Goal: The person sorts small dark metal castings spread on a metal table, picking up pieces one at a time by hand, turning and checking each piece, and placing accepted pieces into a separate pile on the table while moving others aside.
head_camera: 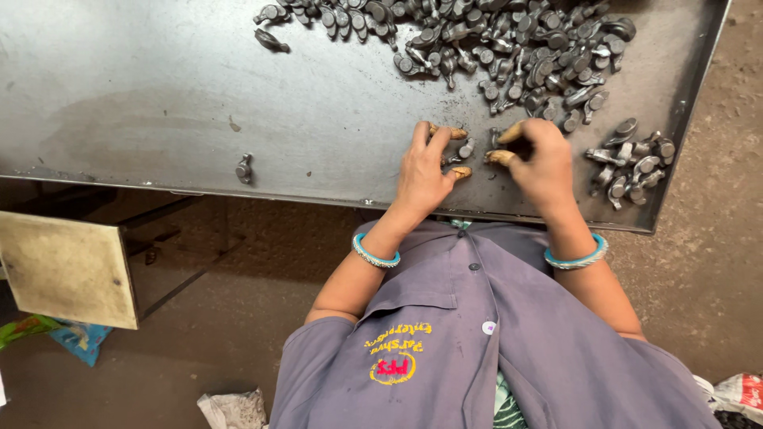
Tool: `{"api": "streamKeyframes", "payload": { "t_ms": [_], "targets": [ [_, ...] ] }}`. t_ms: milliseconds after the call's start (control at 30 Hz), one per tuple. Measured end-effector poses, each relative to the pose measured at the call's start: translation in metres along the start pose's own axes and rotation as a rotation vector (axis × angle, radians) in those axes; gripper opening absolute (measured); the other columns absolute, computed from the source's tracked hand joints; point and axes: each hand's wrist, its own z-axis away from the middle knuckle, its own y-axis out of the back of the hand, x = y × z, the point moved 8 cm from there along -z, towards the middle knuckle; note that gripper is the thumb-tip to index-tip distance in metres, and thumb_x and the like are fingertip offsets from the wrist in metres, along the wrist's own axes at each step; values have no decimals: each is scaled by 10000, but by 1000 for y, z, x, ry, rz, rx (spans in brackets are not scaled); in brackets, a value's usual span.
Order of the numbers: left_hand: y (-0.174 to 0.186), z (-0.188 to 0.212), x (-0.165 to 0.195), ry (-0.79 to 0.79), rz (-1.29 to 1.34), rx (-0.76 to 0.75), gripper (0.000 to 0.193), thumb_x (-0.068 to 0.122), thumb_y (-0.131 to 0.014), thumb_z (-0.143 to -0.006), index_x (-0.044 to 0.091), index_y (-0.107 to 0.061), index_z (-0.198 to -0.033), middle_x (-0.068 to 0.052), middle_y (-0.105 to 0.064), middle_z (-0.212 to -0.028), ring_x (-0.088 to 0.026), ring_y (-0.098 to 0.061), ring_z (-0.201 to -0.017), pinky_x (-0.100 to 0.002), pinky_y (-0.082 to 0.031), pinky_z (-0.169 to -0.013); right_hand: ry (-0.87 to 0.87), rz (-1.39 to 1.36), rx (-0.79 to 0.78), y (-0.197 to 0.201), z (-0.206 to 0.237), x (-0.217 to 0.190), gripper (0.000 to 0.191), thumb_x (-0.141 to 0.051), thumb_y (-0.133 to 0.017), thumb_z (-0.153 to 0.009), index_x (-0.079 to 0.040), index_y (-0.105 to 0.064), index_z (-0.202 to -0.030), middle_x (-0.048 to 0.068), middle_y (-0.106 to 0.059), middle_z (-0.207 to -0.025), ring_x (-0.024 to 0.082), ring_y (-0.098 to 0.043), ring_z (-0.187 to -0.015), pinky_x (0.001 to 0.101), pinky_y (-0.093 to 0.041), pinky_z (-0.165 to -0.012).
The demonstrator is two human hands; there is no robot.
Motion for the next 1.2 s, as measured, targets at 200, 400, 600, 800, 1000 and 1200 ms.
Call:
{"api": "streamKeyframes", "payload": {
  "t_ms": [200, 400, 600, 800, 1000, 1200],
  "targets": [
    [-7, -5, 2, -7, 13, 17, 493, 63, -870, -693, 138, -674, -1139, -127, -546, -1085, -380, -645, -959, -481, -525, -769, -504, -1342, -8, 2, 25, 74, 333, -13, -796, -948, -36, -622, -1230, 88, -694, -1026, 137, -674, -816, 217, -562, -656],
    [-19, -12, 8, -20, 106, -3, 449, 33, -832, -723, 125, -663, -1129, -105, -573, -1082, -336, -677, -963, -443, -551, -777, -648, -1518, -77, 0, 26, 82, 402, -85, -785, -953, -16, -616, -1311, 200, -733, -1113, 168, -707, -804, 171, -555, -601],
    [-20, -11, 9, -39, 219, -15, 404, -8, -761, -772, 96, -657, -1148, -112, -594, -1076, -322, -689, -1005, -404, -572, -827, -587, -1247, -350, 6, 14, 55, 385, -111, -783, -920, 48, -614, -1227, 204, -704, -1022, 227, -721, -840, 287, -602, -667],
    [1, -6, -1, -81, 189, 132, 374, -87, -597, -820, 54, -639, -1164, -139, -599, -1108, -369, -658, -1029, -420, -546, -869, -226, -1176, -192, 48, -35, 1, 332, -20, -787, -941, -47, -598, -1212, 141, -701, -1081, 222, -714, -959, 339, -613, -814],
    [9, -5, -15, -20, 193, 163, 336, -75, -607, -835, 15, -616, -1158, -164, -601, -1091, -389, -641, -991, -423, -534, -844, 59, -13, -195, 11, -30, -46, 478, 32, -826, -713, -42, -655, -1153, 113, -683, -1125, 288, -647, -1029, 369, -558, -896],
    [9, -5, -10, -66, 211, 185, 358, -70, -607, -838, 1, -587, -1189, -168, -608, -1125, -395, -634, -1038, -422, -538, -876, 149, 272, -59, -5, -5, -24, 379, 72, -875, -727, -39, -691, -1040, 84, -685, -1013, 306, -610, -990, 395, -517, -882]
  ]
}}
